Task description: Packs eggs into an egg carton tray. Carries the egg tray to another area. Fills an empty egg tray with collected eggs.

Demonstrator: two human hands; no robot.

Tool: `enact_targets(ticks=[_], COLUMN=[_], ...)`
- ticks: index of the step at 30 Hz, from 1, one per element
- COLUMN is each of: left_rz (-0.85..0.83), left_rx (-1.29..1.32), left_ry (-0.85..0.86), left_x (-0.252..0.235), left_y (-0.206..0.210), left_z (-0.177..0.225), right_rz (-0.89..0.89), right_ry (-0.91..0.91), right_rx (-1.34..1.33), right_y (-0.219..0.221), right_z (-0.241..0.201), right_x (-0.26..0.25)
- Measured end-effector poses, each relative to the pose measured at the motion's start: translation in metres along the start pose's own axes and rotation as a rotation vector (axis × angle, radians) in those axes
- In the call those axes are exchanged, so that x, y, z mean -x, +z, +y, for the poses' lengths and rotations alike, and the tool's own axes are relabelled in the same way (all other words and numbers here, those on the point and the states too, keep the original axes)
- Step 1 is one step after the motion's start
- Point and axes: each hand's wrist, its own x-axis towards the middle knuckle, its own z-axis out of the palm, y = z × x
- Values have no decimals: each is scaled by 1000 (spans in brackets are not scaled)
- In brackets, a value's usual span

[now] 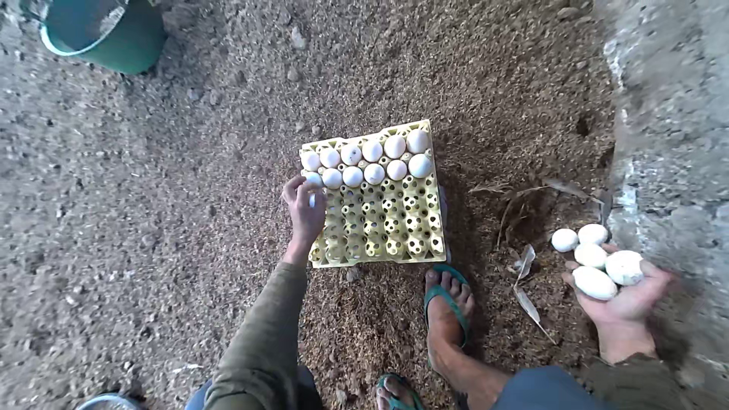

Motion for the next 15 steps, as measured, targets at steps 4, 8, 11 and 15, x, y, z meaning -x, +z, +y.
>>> enact_targets(ticks=[4, 8, 11, 15], left_rz=[27, 135, -260, -574], left_rx=[-49, 159, 650, 1197], left_ry=[14, 64, -226, -664], left_x=[1, 18, 47, 65], left_y=[-4, -1, 18, 49], left_z=[10, 71, 153, 220], right_rz=[-531, -775, -819, -757], right_ry=[-28, 23, 73, -331], right_rx=[-359, -370, -222, 285], right_y=[34, 95, 152, 220], right_z=[-14, -21, -18, 4], right_x=[-4, 2, 20, 55])
